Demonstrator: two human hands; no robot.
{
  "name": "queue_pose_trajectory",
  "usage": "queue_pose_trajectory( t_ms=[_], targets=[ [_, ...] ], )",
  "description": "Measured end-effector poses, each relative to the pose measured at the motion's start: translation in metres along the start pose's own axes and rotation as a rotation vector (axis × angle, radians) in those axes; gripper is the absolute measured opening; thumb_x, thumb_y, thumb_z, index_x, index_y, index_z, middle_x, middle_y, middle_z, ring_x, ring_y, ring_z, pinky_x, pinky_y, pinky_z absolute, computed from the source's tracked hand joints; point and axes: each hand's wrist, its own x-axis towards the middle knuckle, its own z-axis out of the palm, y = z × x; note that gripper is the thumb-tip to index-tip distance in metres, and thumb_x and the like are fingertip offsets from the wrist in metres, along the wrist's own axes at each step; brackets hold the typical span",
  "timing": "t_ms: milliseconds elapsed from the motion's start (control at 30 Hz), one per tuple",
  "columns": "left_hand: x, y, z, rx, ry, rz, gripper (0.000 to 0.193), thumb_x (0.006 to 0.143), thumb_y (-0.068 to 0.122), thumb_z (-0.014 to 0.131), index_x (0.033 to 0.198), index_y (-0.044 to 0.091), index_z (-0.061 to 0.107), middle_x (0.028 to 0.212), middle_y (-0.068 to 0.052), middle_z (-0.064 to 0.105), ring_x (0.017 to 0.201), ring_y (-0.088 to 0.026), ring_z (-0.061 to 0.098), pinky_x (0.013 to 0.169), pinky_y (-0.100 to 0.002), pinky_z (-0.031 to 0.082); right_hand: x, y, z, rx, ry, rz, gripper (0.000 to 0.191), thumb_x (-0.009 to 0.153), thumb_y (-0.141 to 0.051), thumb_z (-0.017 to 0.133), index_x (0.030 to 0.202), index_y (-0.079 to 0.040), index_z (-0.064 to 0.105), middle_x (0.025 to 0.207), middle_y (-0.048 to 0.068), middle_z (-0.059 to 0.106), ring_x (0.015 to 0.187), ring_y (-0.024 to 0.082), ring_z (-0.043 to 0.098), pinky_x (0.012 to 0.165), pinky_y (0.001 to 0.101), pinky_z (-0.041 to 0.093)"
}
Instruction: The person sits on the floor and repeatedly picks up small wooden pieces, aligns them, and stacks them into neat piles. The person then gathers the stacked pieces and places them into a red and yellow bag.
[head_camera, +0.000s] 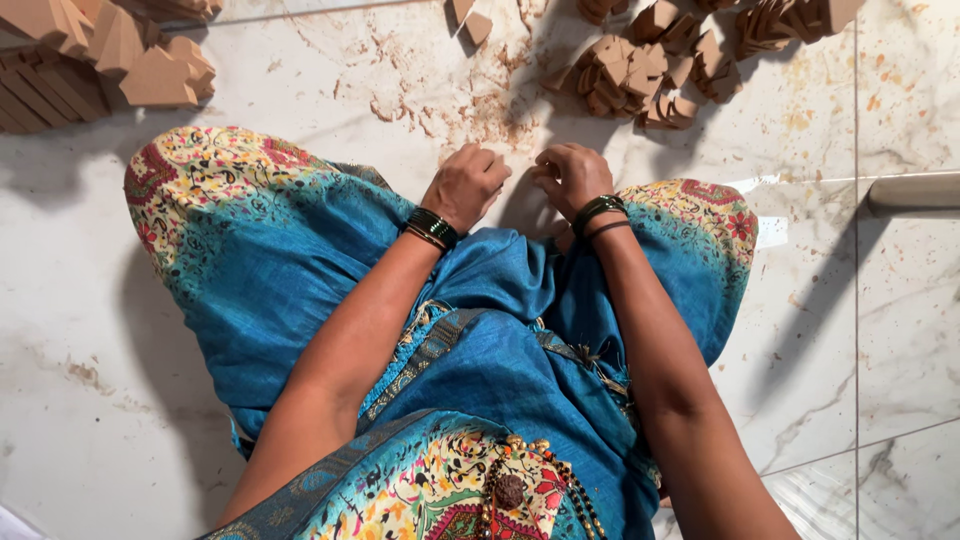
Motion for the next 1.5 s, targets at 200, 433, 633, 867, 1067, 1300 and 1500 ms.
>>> queue_pose_trajectory(
  t_ms=[200, 433, 633, 867, 1067, 1300, 1500],
  targets=[
    [0.000, 0.001, -0.008, -0.026, -0.038, -0.080, 0.024, 0.080, 0.008, 0.081, 0.101, 0.012, 0.070, 0.101, -0.008, 0.067, 0.100, -0.030, 0.062, 0.089, -0.041, 0.054, 0.003, 0.005, -0.005, 0.035, -0.038, 0.119, 0.016, 0.085, -0.014, 0.079, 0.099, -0.008, 0.077, 0.090, 0.009, 0.074, 0.083, 0.023, 0.072, 0.075, 0.0356, 0.058],
    [0.013, 0.002, -0.012, -1.286, 0.200, -0.646, 0.031, 0.099, 0.014, 0.066, 0.129, 0.009, 0.066, 0.119, -0.010, 0.072, 0.103, -0.017, 0.072, 0.094, -0.032, 0.059, 0.001, -0.007, -0.039, 1.069, -0.123, 0.345, 0.038, 0.100, -0.011, 0.069, 0.138, -0.005, 0.063, 0.107, 0.001, 0.073, 0.099, 0.009, 0.070, 0.091, 0.0288, 0.060],
    [0.010, -0.012, -0.016, -1.817, 0.208, -0.658, 0.045, 0.104, 0.018, 0.052, 0.145, 0.001, 0.052, 0.130, -0.017, 0.068, 0.114, -0.022, 0.070, 0.104, -0.037, 0.058, 0.002, -0.027, -0.048, 1.368, -0.218, 0.412, 0.041, 0.104, -0.010, 0.061, 0.144, -0.004, 0.057, 0.117, 0.004, 0.070, 0.104, 0.014, 0.070, 0.097, 0.0314, 0.059],
    [0.012, -0.010, -0.017, -1.795, 0.171, -0.625, 0.049, 0.102, 0.014, 0.050, 0.149, 0.000, 0.047, 0.136, -0.018, 0.066, 0.119, -0.024, 0.069, 0.107, -0.039, 0.057, 0.006, -0.025, -0.047, 1.404, -0.202, 0.398, 0.040, 0.105, -0.006, 0.056, 0.145, -0.004, 0.055, 0.119, 0.007, 0.069, 0.106, 0.015, 0.069, 0.101, 0.0324, 0.058],
    [0.013, -0.008, -0.015, -1.792, 0.149, -0.637, 0.048, 0.103, 0.014, 0.055, 0.149, 0.003, 0.048, 0.136, -0.014, 0.064, 0.115, -0.023, 0.070, 0.101, -0.037, 0.059, 0.005, -0.021, -0.038, 1.450, -0.196, 0.403, 0.038, 0.105, -0.006, 0.056, 0.144, -0.004, 0.057, 0.119, 0.006, 0.068, 0.104, 0.014, 0.068, 0.098, 0.0315, 0.058],
    [0.013, -0.006, -0.008, -1.633, 0.131, -0.661, 0.041, 0.105, 0.017, 0.061, 0.143, 0.005, 0.056, 0.129, -0.009, 0.068, 0.113, -0.016, 0.071, 0.098, -0.034, 0.062, 0.007, -0.026, -0.028, 1.390, -0.196, 0.411, 0.034, 0.107, -0.014, 0.059, 0.140, -0.003, 0.060, 0.118, 0.005, 0.069, 0.102, 0.011, 0.067, 0.096, 0.0294, 0.058],
    [0.012, -0.005, 0.003, -1.488, 0.116, -0.605, 0.039, 0.102, 0.012, 0.066, 0.139, 0.002, 0.060, 0.123, -0.011, 0.073, 0.108, -0.014, 0.072, 0.092, -0.031, 0.064, 0.005, -0.040, -0.019, 0.990, -0.156, 0.303, 0.049, 0.092, -0.019, 0.081, 0.136, -0.004, 0.064, 0.119, 0.002, 0.067, 0.099, 0.008, 0.063, 0.086, 0.0249, 0.055]
  ],
)
